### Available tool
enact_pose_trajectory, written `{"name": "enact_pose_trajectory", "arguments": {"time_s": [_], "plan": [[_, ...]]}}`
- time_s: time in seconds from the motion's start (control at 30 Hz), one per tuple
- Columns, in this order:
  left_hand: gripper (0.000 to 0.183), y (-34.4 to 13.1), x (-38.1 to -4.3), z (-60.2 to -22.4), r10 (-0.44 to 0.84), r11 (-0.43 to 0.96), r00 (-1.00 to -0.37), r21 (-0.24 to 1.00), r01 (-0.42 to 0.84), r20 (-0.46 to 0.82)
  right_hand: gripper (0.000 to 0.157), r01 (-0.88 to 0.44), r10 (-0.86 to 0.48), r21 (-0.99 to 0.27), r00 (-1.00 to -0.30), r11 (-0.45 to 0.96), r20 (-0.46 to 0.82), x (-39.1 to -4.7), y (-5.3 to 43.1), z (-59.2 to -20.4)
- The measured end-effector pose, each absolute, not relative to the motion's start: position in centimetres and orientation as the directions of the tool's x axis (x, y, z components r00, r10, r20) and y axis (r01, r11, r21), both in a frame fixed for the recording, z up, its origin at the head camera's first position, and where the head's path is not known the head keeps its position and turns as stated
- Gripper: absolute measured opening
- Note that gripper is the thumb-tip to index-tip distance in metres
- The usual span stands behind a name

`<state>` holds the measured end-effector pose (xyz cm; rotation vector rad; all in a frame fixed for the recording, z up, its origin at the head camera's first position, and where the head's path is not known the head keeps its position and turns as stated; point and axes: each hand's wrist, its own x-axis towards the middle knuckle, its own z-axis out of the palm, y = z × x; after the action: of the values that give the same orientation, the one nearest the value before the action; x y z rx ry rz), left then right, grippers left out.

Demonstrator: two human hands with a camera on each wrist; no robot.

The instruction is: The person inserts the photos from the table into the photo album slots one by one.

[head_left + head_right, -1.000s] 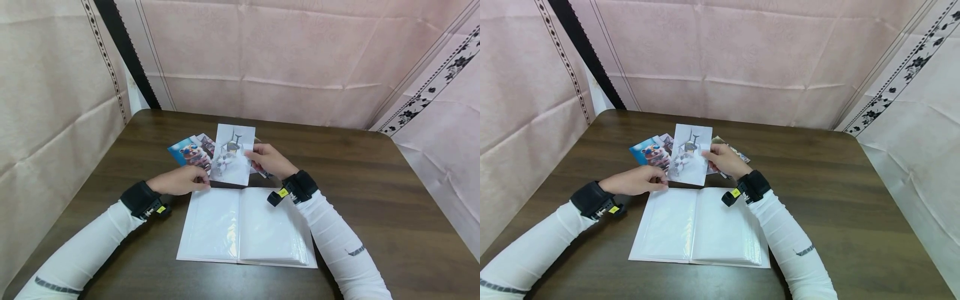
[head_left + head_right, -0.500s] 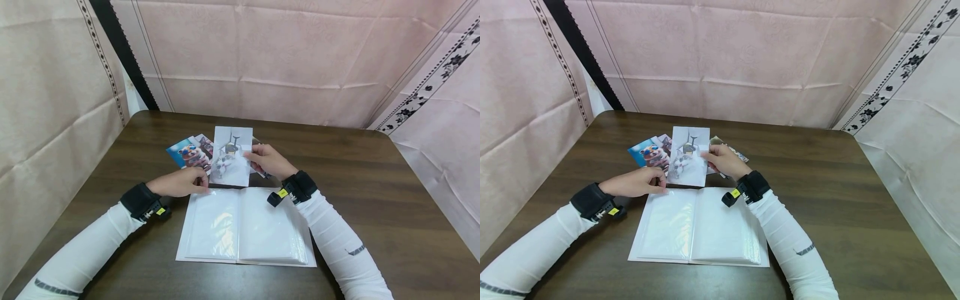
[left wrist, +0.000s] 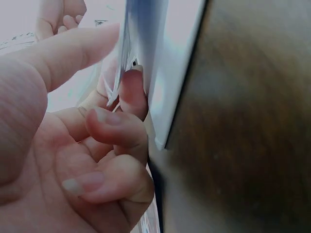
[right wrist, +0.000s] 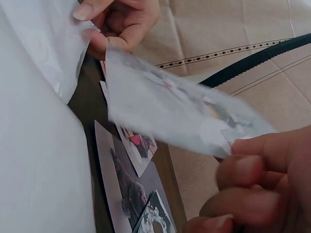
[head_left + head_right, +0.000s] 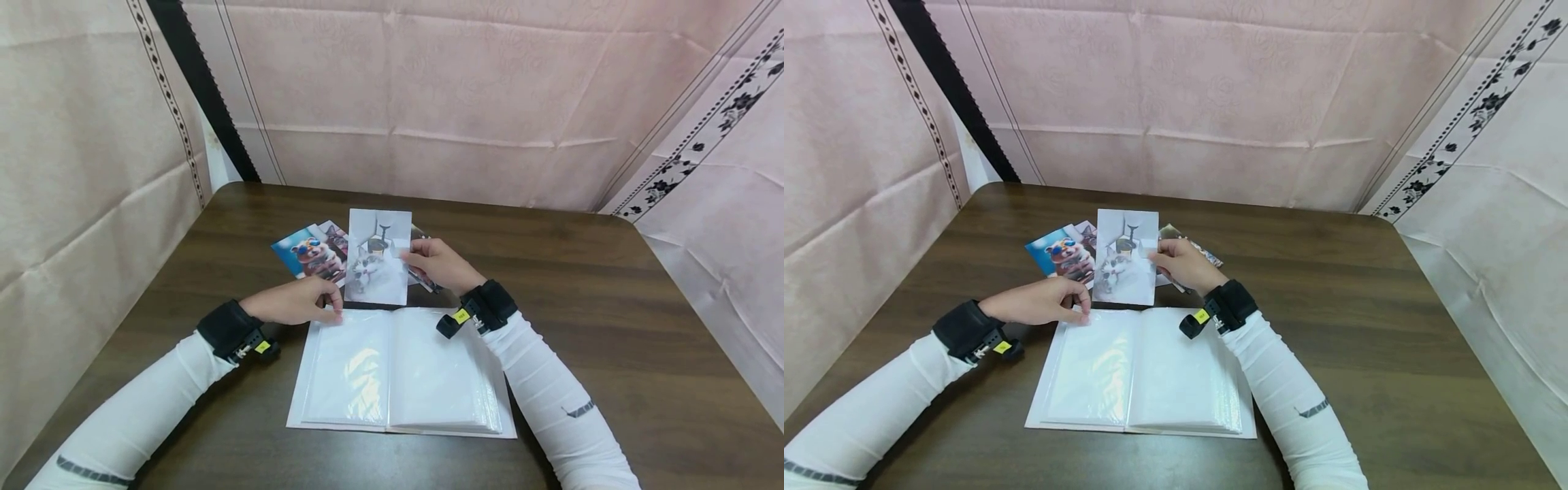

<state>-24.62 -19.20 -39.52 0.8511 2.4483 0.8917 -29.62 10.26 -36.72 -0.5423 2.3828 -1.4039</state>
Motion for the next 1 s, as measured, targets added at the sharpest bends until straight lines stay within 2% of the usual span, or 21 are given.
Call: {"name": "enact_pose_trajectory", "arguments": {"time_s": [0.7,1.0], "plan": [[0.029,-19.30,-24.72,-39.29,0.634,0.621,-0.757,0.686,0.379,-0.156,0.024,-0.168,-0.470,-0.872,-0.879,0.460,-0.079,-30.45,9.58,-36.68],[0.016,-19.44,-24.66,-38.84,0.683,0.570,-0.721,0.704,0.424,-0.119,0.025,-0.159,-0.466,-0.879,-0.881,0.449,-0.079,-30.54,9.70,-36.81]]}}
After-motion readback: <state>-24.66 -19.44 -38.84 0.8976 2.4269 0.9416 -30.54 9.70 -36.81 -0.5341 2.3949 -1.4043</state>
